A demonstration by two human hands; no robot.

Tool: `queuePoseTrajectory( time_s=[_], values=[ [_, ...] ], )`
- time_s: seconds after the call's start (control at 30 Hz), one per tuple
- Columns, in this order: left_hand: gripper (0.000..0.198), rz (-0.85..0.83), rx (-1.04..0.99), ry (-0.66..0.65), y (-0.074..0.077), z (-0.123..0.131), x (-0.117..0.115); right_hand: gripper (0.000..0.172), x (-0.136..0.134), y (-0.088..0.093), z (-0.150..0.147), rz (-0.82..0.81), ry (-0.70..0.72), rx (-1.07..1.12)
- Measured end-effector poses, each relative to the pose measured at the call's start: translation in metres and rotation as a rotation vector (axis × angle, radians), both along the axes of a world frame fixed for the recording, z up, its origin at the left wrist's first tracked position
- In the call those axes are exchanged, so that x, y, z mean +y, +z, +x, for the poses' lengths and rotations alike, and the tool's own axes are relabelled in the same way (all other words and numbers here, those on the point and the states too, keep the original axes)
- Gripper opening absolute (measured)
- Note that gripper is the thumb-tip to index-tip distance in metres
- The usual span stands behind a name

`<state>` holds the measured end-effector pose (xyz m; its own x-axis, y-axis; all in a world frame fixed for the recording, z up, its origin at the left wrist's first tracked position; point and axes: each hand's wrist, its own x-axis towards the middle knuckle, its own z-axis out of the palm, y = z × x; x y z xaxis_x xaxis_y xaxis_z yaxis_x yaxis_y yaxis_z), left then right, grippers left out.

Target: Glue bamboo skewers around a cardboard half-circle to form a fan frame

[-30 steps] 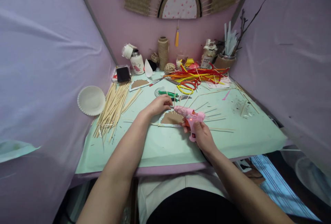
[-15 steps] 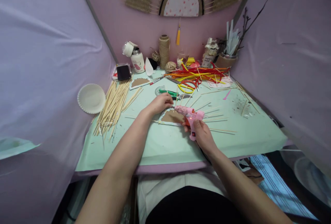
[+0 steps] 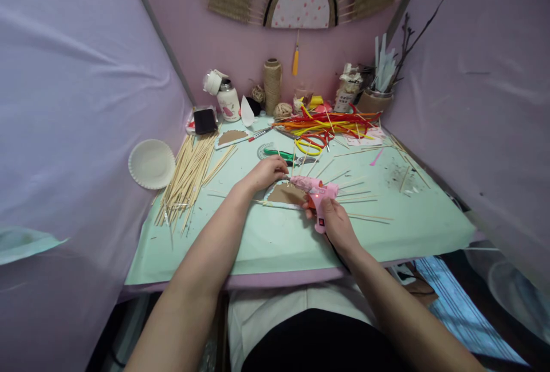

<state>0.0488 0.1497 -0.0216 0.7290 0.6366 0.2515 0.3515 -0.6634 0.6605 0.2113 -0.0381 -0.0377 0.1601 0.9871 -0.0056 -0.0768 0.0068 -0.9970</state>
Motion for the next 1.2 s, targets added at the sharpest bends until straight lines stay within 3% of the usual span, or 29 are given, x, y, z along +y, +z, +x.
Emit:
queuePoseTrajectory(
  time_s=[0.2,0.43,0.73,0.9,1.2],
  values=[
    [0.006,-0.012,-0.006,-0.012,0.005,-0.005,-0.004,0.066,-0.001,0.000,0.000,-0.011,-0.007,0.012],
    [0.012,0.099,0.068,0.223,0.014,-0.014,-0.012,0.070,-0.004,-0.002,0.000,0.024,-0.021,-0.004],
    [0.015,0.034,0.137,0.309,0.006,0.003,-0.020,0.067,-0.003,-0.003,-0.001,0.028,-0.019,0.026],
    [0.009,0.105,0.149,0.323,0.001,0.008,-0.019,0.069,-0.002,-0.005,-0.001,0.010,-0.013,0.021],
    [0.010,0.089,0.163,0.289,0.001,0.009,-0.018,0.067,-0.002,0.000,-0.001,0.030,-0.015,0.046]
  ],
)
